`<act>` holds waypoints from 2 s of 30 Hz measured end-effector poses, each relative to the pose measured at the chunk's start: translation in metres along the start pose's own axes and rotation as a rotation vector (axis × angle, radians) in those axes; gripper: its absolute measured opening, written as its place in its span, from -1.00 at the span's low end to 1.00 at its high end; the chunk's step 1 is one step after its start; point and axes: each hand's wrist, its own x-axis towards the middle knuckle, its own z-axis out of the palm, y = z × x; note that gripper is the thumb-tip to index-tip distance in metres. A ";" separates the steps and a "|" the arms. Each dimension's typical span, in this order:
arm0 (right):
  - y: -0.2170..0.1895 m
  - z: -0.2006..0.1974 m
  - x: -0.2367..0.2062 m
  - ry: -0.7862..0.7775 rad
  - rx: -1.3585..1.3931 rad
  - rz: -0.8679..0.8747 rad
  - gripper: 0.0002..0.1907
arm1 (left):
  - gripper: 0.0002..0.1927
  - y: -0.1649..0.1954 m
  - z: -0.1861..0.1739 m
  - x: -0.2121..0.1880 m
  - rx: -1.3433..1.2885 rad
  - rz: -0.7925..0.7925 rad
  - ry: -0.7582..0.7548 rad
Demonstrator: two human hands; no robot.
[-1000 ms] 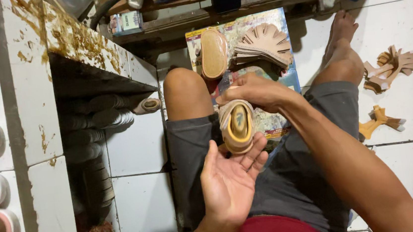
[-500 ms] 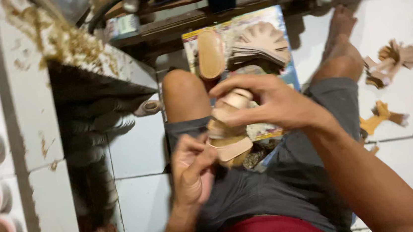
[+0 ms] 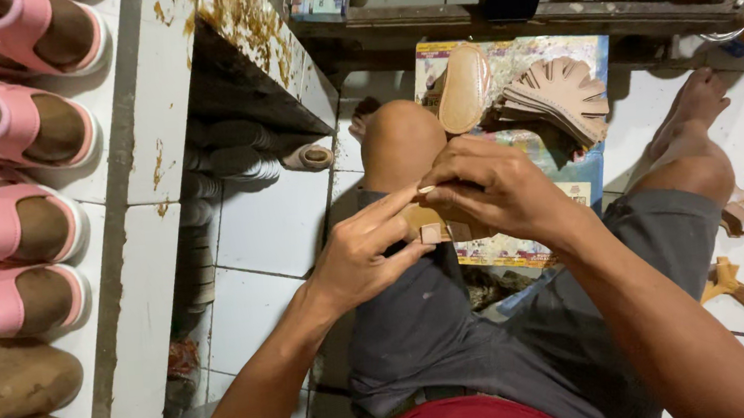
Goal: The person sits on the workshop floor assembling a sandal on a wooden shoe last. They fit a leather upper with straps over the last, press the straps into place, and use a handheld sanding/rasp tool to smooth and shape the edges of the assembled sandal, working on one sandal at a time.
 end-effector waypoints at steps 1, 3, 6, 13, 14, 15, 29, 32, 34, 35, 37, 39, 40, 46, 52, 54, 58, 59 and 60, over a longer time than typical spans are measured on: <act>0.001 0.002 -0.001 0.003 0.004 0.000 -0.85 | -0.75 -0.002 0.000 -0.001 0.012 -0.001 -0.007; 0.001 0.005 -0.004 0.013 0.011 0.001 -0.85 | -0.74 -0.004 0.001 -0.002 0.036 0.000 -0.025; -0.002 0.006 -0.010 0.008 -0.067 -0.045 -0.85 | -0.77 -0.006 0.002 -0.003 0.003 0.004 -0.039; -0.016 0.004 -0.031 -0.095 -0.082 -0.060 -0.64 | -0.76 -0.006 0.005 -0.005 -0.004 0.079 -0.032; -0.017 0.005 -0.033 -0.087 -0.084 -0.086 -0.62 | -0.75 -0.006 0.006 -0.006 -0.007 0.078 -0.036; -0.018 0.006 -0.035 -0.079 -0.084 -0.106 -0.60 | -0.75 -0.005 0.006 -0.006 -0.015 0.075 -0.042; -0.016 0.018 -0.041 0.034 -0.148 -0.081 -0.70 | -0.76 -0.006 0.007 -0.005 0.009 0.107 -0.073; -0.017 0.016 -0.042 -0.005 -0.154 -0.122 -0.66 | -0.77 -0.008 0.006 -0.006 0.000 0.115 -0.070; -0.020 0.017 -0.042 -0.034 -0.186 -0.137 -0.64 | -0.76 -0.009 0.005 -0.005 0.005 0.119 -0.064; -0.021 0.018 -0.042 -0.046 -0.219 -0.138 -0.62 | -0.75 -0.009 0.005 -0.005 0.009 0.123 -0.064; -0.025 0.021 -0.041 -0.054 -0.287 -0.168 -0.63 | -0.76 -0.009 0.005 -0.004 0.016 0.137 -0.065; -0.029 0.027 -0.042 -0.040 -0.353 -0.228 -0.68 | -0.79 -0.008 0.007 -0.003 0.029 0.158 -0.064; -0.032 0.026 -0.044 -0.062 -0.380 -0.242 -0.66 | -0.77 -0.007 0.007 -0.004 0.041 0.157 -0.078; -0.024 0.002 -0.063 0.057 0.027 0.147 -0.59 | -0.65 -0.001 0.008 -0.016 0.076 0.203 -0.049; -0.023 0.040 -0.075 0.635 0.354 0.480 -0.45 | -0.32 0.009 0.036 -0.013 0.188 0.226 0.368; -0.031 0.067 -0.081 0.499 0.699 0.379 -0.33 | -0.22 0.022 0.057 -0.008 0.241 0.190 0.589; -0.037 0.087 -0.100 0.446 1.008 0.615 -0.22 | -0.13 0.047 0.087 -0.009 -0.054 -0.046 0.496; -0.036 0.085 -0.105 0.450 1.039 0.607 -0.19 | -0.15 0.049 0.089 -0.011 -0.211 -0.121 0.432; -0.035 0.081 -0.110 0.458 1.068 0.597 -0.17 | -0.17 0.049 0.088 -0.012 -0.368 -0.190 0.362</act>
